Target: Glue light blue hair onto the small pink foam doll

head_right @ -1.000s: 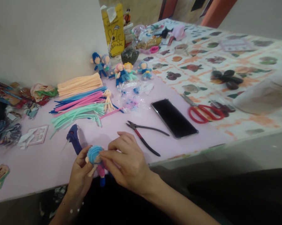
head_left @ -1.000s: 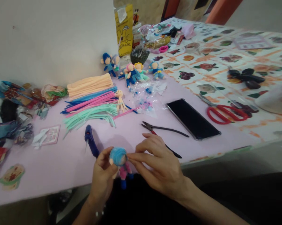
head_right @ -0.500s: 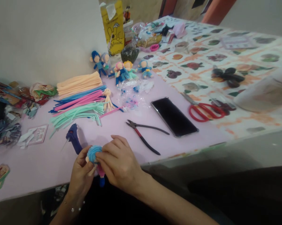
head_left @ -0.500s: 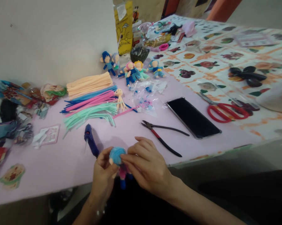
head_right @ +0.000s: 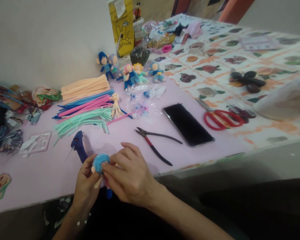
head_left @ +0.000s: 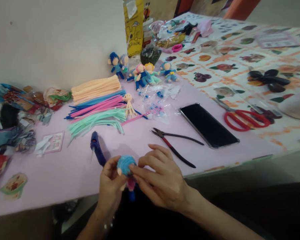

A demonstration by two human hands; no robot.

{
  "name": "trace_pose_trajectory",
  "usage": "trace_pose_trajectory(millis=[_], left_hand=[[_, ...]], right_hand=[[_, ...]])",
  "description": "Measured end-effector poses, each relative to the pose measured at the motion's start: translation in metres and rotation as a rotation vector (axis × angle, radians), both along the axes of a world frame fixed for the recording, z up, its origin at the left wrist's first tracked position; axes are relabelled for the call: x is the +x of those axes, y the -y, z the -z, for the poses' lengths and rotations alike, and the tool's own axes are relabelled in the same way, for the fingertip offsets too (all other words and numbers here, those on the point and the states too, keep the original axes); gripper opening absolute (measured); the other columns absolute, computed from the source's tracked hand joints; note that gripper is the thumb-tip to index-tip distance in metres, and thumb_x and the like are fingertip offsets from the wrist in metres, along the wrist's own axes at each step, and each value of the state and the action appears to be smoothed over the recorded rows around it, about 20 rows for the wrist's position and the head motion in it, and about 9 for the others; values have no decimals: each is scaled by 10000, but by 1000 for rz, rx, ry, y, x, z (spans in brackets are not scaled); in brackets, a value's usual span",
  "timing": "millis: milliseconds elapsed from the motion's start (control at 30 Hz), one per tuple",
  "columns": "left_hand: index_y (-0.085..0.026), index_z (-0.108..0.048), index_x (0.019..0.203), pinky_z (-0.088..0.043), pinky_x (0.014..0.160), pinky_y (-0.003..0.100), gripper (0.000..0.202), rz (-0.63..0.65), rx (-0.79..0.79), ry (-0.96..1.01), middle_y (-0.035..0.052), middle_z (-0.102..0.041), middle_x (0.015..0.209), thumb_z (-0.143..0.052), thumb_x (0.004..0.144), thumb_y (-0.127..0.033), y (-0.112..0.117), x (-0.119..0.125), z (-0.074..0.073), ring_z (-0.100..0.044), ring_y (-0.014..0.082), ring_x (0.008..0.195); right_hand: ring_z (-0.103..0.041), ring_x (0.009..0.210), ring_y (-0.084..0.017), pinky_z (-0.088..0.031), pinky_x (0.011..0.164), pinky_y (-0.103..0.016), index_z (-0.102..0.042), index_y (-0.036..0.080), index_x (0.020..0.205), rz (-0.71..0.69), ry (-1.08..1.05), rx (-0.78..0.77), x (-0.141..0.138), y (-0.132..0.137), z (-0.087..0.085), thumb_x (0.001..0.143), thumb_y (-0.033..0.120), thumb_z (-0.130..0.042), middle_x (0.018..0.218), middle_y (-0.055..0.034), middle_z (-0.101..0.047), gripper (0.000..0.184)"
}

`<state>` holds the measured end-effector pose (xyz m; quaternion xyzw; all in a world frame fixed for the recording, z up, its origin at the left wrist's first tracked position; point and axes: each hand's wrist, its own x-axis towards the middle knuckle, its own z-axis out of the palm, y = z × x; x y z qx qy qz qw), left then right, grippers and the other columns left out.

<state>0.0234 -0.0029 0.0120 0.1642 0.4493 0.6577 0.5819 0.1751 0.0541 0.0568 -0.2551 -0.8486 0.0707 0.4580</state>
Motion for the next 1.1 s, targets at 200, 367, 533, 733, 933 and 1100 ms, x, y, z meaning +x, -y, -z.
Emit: trace_pose_trajectory(millis=[200,367,533,733,933,1100], left_hand=[[-219,-719,916,-545,716,229,423,6,-7,-29,9,-737,848,-890,531,-192,-1,1,-3,-692,142,746],[-203,-716,898,-542,635,220,426,19,-17,-39,19,-730,827,-897,512,-207,0,-1,-3,-683,143,697],[-212,-717,907,-539,651,215,435,29,-19,-58,9,-721,818,-898,512,-202,0,0,-3,-675,136,709],[-215,-729,925,-544,682,250,450,73,-51,41,36,-742,855,-905,523,-314,-1,0,-6,-697,165,740],[-221,-717,999,-549,688,304,478,156,-72,142,64,-750,886,-876,576,-374,1,-7,-4,-694,180,687],[-219,-703,1029,-525,876,413,430,139,-65,149,63,-744,925,-836,647,-367,0,-9,0,-695,260,929]], right_hand=[[-545,666,-147,-464,895,-423,-682,193,906,-19,-7,-5,-1,-1,2,817,133,-545,714,-5,-623,175],[-559,676,-147,-477,871,-433,-688,193,897,-58,-47,-81,0,-3,1,815,131,-525,735,-14,-604,193],[-545,673,-158,-480,853,-456,-684,206,932,-42,-35,-107,0,-2,1,806,136,-521,733,-12,-576,217],[-597,808,-164,-515,757,-344,-671,234,974,-120,-255,-418,10,-8,-3,883,136,-518,844,-37,-605,203],[-578,697,-145,-512,710,-311,-601,230,737,-33,-359,-526,17,-16,-4,845,154,-636,712,9,-588,137],[-598,723,-155,-517,805,-358,-575,217,750,-6,-291,-391,11,-15,1,834,149,-661,720,1,-609,138]])
